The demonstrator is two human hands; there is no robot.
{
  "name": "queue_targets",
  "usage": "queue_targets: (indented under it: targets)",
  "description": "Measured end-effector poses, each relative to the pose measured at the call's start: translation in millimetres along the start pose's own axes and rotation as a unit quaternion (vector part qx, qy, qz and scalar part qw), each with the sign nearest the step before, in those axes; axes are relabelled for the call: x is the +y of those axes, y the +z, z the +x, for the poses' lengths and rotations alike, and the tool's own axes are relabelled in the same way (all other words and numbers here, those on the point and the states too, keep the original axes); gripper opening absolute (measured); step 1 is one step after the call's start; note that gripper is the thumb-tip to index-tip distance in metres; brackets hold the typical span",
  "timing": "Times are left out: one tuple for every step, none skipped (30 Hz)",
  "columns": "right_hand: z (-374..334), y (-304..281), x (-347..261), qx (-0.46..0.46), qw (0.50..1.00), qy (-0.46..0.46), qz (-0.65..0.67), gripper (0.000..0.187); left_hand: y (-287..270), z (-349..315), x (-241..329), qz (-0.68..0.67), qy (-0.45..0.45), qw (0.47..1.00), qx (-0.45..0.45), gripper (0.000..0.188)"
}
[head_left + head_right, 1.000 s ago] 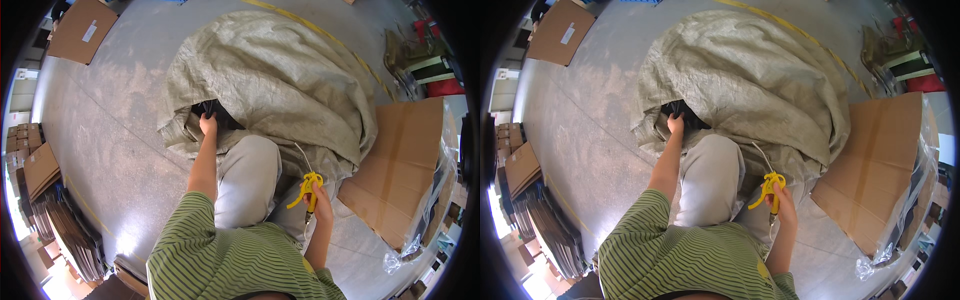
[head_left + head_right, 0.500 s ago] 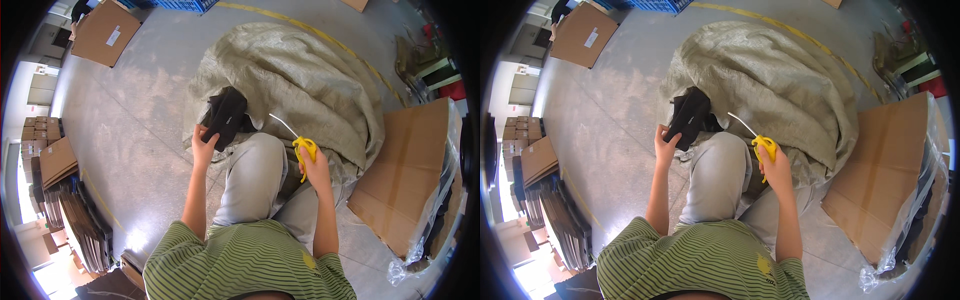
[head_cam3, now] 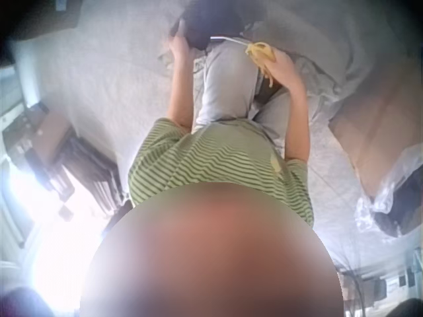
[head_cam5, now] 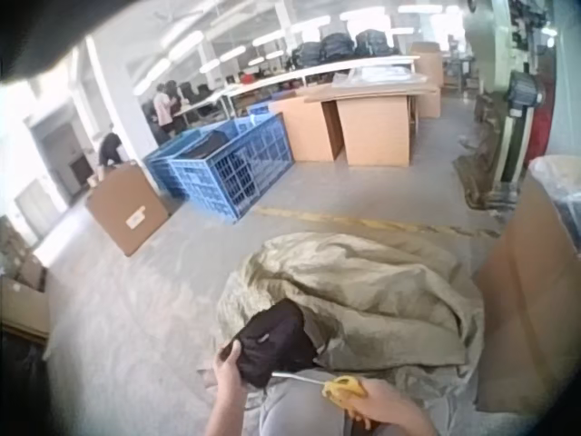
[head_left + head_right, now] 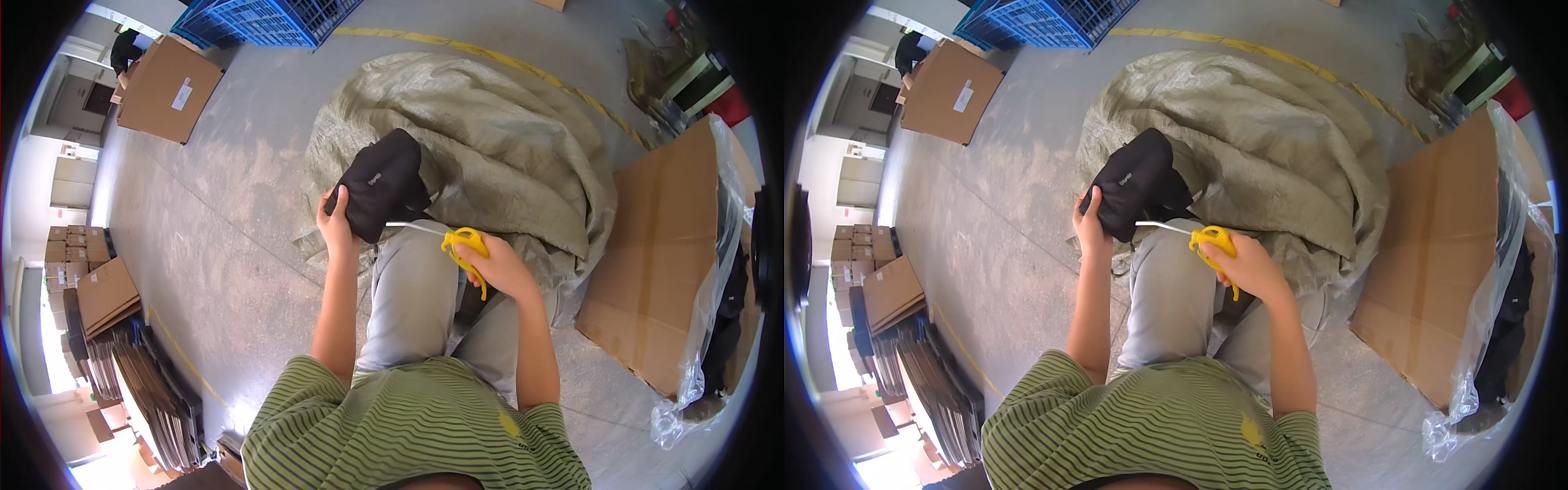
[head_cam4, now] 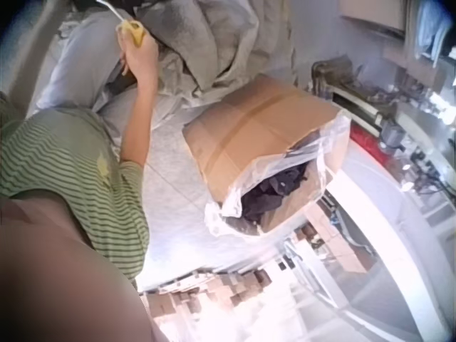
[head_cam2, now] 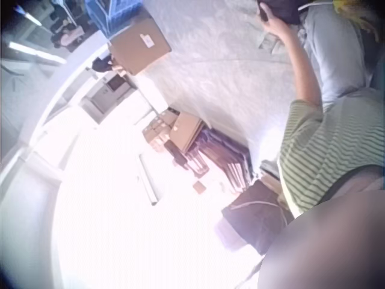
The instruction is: Using an air nozzle to clean dust or debris off black fabric pieces.
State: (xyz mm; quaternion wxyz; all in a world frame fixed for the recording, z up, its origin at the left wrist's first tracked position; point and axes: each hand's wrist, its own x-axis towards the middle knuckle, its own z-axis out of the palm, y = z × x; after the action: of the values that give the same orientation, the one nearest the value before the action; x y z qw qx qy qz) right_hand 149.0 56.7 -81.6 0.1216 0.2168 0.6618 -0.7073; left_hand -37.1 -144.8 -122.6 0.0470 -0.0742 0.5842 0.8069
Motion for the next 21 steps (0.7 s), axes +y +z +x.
queue_targets:
  targets:
    - [2,1,-2,0.003,1.0,-0.001,0.001,0.037,1,6,-6,-0.094,-0.069,0.993,0.02,0.021]
    - [4,2,-4,0.065,0.998,-0.018,0.012,0.037,-1,10,-10,-0.104,-0.081,0.991,0.009,0.027]
    - [6,1,-4,0.127,0.991,-0.034,0.022,0.037,-1,13,-13,-0.104,-0.083,0.991,0.007,0.027]
    - [8,-3,-1,0.081,0.996,-0.021,0.013,0.036,-1,15,-16,-0.154,-0.128,0.98,-0.013,0.03]
    - [10,-3,2,0.083,0.996,-0.021,0.013,0.036,-1,17,-19,-0.204,-0.173,0.963,-0.033,0.034]
    - [11,-2,2,0.08,0.997,-0.019,0.001,0.035,-2,20,-22,-0.204,-0.174,0.963,-0.033,0.034]
    - [12,0,1,0.077,0.997,-0.016,-0.011,0.035,-3,22,-25,-0.206,-0.189,0.959,-0.049,0.037]
    - [14,5,0,0.134,0.989,-0.056,0.033,0.03,-5,23,-27,-0.207,-0.204,0.955,-0.065,0.04]
    - [14,4,-2,0.133,0.989,-0.055,0.032,0.03,-7,23,-29,-0.209,-0.204,0.954,-0.063,0.04]
    - [13,2,-5,0.066,0.997,-0.027,0.011,0.033,-8,23,-31,-0.208,-0.208,0.952,-0.078,0.038]
    - [12,1,-6,-0.002,1.0,0.001,-0.009,0.035,-10,23,-32,-0.208,-0.213,0.95,-0.092,0.037]
    - [12,3,-5,0.037,0.999,-0.021,0.003,0.035,-6,20,-31,-0.209,-0.215,0.949,-0.094,0.037]
    - [14,3,-6,0.04,0.999,-0.02,0.003,0.035,-4,15,-30,-0.205,-0.218,0.951,-0.08,0.034]
    - [17,2,-6,0.079,0.996,-0.031,0.015,0.036,-1,12,-29,-0.2,-0.221,0.952,-0.066,0.032]
    - [18,3,-8,0.112,0.992,-0.044,0.027,0.036,-4,15,-29,-0.202,-0.218,0.953,-0.064,0.032]
    - [17,2,-9,0.028,0.999,-0.018,0.01,0.037,-7,18,-29,-0.08,-0.132,0.988,-0.009,0.027]
    - [17,5,-11,0.025,0.999,-0.019,0.009,0.037,-10,20,-30,0.044,-0.042,0.997,0.046,0.023]
    - [18,7,-11,0.089,0.995,-0.038,-0.007,0.037,-4,14,-26,0.046,-0.047,0.997,0.042,0.023]
    - [17,4,-11,0.154,0.986,-0.057,-0.025,0.038,12,3,-15,0.25,0.103,0.962,0.025,0.021]
    - [20,-2,-5,0.182,0.982,-0.044,-0.026,0.04,23,-4,-11,0.436,0.249,0.865,0.004,0.02]
    - [17,-1,-11,0.177,0.983,-0.049,-0.027,0.04,17,0,-14,0.436,0.253,0.864,0.01,0.02]
